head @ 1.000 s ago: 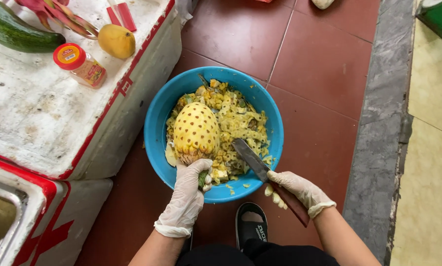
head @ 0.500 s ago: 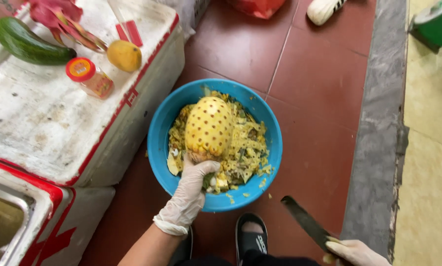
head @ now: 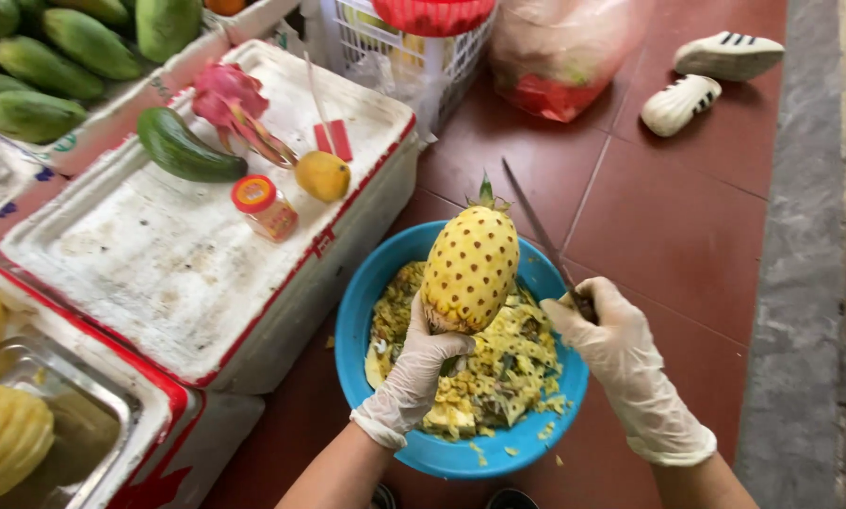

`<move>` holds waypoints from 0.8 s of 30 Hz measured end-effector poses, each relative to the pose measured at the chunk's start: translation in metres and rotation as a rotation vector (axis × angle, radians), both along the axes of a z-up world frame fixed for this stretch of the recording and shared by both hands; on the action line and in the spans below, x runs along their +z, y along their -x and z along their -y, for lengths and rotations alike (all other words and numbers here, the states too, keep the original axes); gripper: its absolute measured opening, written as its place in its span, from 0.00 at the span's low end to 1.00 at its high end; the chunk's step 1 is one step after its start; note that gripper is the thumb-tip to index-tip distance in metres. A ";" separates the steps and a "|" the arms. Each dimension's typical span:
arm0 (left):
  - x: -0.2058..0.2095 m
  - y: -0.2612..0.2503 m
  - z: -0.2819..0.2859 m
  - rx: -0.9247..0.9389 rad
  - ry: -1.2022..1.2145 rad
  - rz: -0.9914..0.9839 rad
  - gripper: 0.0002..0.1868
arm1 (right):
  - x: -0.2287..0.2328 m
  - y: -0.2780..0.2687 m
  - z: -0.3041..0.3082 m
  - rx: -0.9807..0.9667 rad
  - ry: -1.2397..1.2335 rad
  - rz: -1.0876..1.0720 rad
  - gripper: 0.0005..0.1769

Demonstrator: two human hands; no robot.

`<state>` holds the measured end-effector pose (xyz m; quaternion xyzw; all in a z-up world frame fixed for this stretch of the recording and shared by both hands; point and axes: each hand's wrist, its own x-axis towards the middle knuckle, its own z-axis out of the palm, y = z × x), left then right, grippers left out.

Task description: Peeling a pineapple and removing its eyes using a knife over a bowl

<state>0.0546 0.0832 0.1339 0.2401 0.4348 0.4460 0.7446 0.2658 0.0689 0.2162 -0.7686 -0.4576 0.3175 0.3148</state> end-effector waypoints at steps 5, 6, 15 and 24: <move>0.012 0.021 -0.004 0.039 0.065 0.026 0.52 | -0.019 0.025 -0.006 0.115 0.192 0.150 0.22; 0.011 0.024 -0.002 0.040 0.101 0.013 0.53 | -0.022 0.027 -0.004 0.195 0.285 0.278 0.25; -0.041 0.024 0.005 0.094 0.154 0.063 0.64 | -0.083 0.024 -0.008 0.334 0.237 0.757 0.41; -0.036 0.014 0.023 0.039 0.177 0.030 0.55 | -0.085 0.002 -0.063 0.035 0.216 -0.172 0.35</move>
